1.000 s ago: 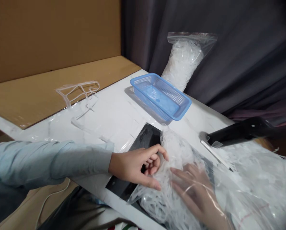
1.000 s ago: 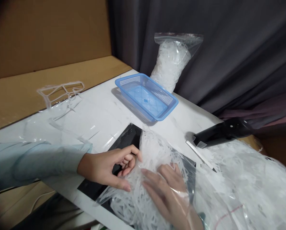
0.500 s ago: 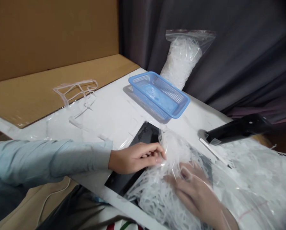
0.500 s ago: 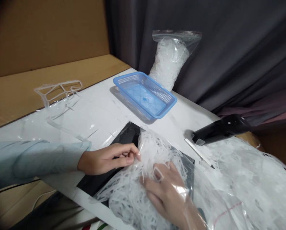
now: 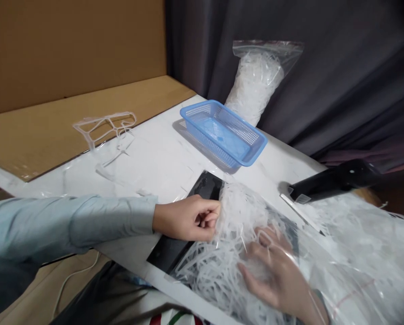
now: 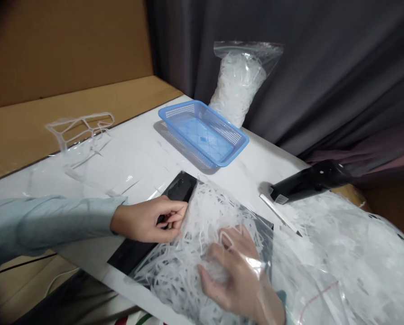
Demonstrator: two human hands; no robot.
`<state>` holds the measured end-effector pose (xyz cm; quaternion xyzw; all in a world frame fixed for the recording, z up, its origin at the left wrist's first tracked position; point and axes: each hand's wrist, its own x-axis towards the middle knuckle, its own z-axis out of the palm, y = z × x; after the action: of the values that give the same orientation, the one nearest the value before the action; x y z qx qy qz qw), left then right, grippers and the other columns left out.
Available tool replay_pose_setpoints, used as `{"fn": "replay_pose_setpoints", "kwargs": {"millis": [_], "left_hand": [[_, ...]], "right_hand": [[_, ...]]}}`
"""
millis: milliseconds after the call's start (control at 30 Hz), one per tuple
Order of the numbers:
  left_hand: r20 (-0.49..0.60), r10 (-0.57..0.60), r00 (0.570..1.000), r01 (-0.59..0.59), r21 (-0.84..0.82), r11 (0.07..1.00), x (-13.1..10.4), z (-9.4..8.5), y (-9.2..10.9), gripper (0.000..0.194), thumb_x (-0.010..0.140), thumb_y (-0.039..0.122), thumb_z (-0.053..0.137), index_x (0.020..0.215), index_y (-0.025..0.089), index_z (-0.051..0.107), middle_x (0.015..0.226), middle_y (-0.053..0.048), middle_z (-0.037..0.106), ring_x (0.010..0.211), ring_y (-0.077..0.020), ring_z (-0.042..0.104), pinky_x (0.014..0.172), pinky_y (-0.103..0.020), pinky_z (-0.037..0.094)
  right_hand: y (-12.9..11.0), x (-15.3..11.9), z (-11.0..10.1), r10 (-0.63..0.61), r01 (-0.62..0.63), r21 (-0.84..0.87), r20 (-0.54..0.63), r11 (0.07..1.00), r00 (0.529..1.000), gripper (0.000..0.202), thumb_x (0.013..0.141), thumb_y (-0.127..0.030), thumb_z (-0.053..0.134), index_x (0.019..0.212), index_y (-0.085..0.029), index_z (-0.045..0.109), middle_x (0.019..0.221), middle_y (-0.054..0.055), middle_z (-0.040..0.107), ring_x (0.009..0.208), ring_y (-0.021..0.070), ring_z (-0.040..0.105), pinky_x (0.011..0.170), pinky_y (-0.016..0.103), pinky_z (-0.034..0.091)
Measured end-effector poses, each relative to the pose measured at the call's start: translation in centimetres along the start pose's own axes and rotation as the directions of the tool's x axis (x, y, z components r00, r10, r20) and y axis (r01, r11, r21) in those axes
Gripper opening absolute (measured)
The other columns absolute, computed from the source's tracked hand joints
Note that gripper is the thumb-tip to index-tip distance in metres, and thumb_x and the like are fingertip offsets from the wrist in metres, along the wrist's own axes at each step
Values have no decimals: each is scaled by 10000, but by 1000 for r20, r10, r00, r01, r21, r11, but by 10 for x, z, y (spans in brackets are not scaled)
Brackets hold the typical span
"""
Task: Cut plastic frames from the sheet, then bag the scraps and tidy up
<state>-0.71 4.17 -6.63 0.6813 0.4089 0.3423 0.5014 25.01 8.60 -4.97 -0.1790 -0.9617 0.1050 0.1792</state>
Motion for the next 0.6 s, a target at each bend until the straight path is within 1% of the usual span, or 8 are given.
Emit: {"fn": "replay_pose_setpoints", "kwargs": {"millis": [100, 200, 267, 300, 367, 400, 500, 600], "left_hand": [[-14, 4, 1000, -4, 4, 1000, -1, -1, 0, 276, 710, 116, 544, 676, 219, 290, 571, 93, 393, 512, -59, 294, 475, -205, 256], [-82, 29, 996, -26, 40, 999, -1, -4, -2, 282, 676, 106, 531, 661, 223, 275, 543, 104, 343, 495, -56, 264, 458, -199, 239], [-158, 48, 986, -31, 106, 994, -1, -5, -3, 275, 670, 112, 521, 655, 223, 270, 536, 104, 333, 487, -54, 265, 457, -195, 240], [-196, 55, 979, -26, 145, 989, 0, -6, -4, 267, 672, 115, 514, 654, 222, 270, 534, 103, 335, 486, -54, 276, 461, -193, 244], [-248, 59, 967, -3, 222, 975, 0, -9, -4, 247, 685, 121, 499, 655, 218, 274, 534, 101, 350, 483, -52, 302, 472, -190, 254], [-265, 66, 962, 6, 260, 966, 1, -11, -4, 236, 691, 121, 490, 653, 216, 278, 533, 101, 355, 480, -51, 313, 477, -189, 258], [-344, 97, 934, 34, 356, 934, 2, -19, -5, 224, 701, 123, 478, 639, 212, 281, 531, 98, 332, 478, -51, 296, 484, -194, 251], [-425, 94, 900, 72, 359, 931, 3, -26, -6, 247, 754, 156, 493, 640, 212, 281, 558, 87, 304, 503, -64, 278, 496, -205, 249]], "right_hand": [[4, 2, -2, 12, -9, 67, -38, 998, 999, 87, 849, -243, 608, 778, -225, 561, 690, 6, 551, 702, 196, 580, 723, 386, 486], [15, -1, -6, 29, -18, 124, -88, 992, 996, 85, 866, -264, 606, 787, -233, 597, 665, 9, 593, 667, 195, 607, 691, 373, 530], [24, -6, -10, 94, -85, 162, -48, 983, 994, 109, 881, -321, 621, 805, -244, 633, 699, 8, 656, 668, 198, 645, 757, 396, 565], [28, -8, -13, 138, -134, 175, -10, 975, 990, 126, 888, -344, 627, 810, -248, 651, 727, 6, 687, 695, 203, 669, 830, 420, 568], [34, -12, -21, 219, -226, 190, 57, 955, 974, 163, 902, -377, 626, 821, -249, 685, 787, 5, 730, 797, 224, 708, 988, 475, 522], [36, -13, -25, 265, -276, 193, 84, 941, 961, 184, 904, -396, 625, 826, -247, 699, 816, 10, 740, 855, 237, 713, 1035, 496, 494], [41, -15, -38, 377, -402, 239, 144, 884, 915, 200, 899, -430, 637, 862, -253, 723, 897, 21, 741, 936, 251, 699, 1030, 489, 508], [47, -18, -49, 400, -433, 318, 168, 843, 901, 199, 905, -409, 641, 1034, -284, 727, 1000, 22, 717, 986, 244, 675, 953, 428, 559]]}}
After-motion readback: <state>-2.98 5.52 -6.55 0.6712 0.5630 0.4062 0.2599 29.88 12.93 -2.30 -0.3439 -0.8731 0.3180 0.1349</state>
